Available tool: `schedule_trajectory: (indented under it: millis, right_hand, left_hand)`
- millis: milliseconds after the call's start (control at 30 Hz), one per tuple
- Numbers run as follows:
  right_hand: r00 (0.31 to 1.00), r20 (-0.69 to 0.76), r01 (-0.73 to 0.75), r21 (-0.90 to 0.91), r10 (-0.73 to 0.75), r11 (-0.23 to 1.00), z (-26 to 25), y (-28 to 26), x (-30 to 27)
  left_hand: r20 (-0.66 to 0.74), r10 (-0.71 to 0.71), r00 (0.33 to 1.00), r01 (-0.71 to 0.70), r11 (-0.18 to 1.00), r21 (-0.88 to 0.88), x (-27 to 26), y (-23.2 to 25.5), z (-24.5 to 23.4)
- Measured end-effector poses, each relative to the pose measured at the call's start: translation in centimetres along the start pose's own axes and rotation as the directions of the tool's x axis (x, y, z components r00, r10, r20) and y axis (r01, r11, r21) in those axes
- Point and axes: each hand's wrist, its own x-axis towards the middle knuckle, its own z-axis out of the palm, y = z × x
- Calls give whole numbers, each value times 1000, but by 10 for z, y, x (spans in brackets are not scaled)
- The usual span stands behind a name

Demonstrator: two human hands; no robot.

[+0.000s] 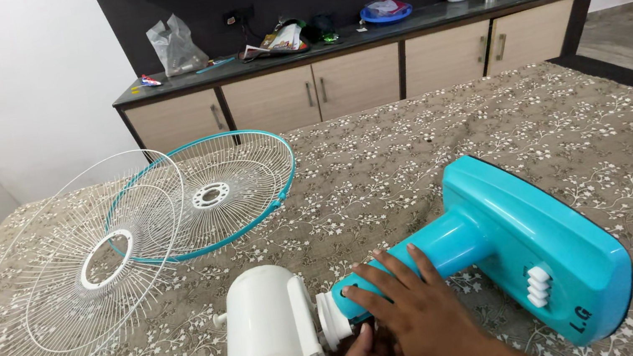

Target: The person assembles a table fan by attaching the motor housing to the fan head and securing it with a screw. They handle the motor, fan head, screws, and a screwdriver on a patterned tablecloth.

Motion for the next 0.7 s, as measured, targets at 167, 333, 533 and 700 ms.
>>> schedule_trajectory:
  millis: [167,333,533,700]
  right_hand:
    - [1000,25,4,7,-4,1000,-1,0,0]
    - [1000,14,-12,4,12,1000,0,0,1]
    - [1000,-19,-3,-12,2,1000,-1,-1,0]
    - [1000,-10,-8,-6,8,1000,-2,-1,1]
  left_hand:
    - [15,44,999,-45,999,25,-3,-1,2]
    - [-72,20,997,-19,1000,13,-5,1,7]
    - [-65,39,997,-35,998,53,-9,2,12]
    - [-81,65,995,-58,995,83,-11,1,13]
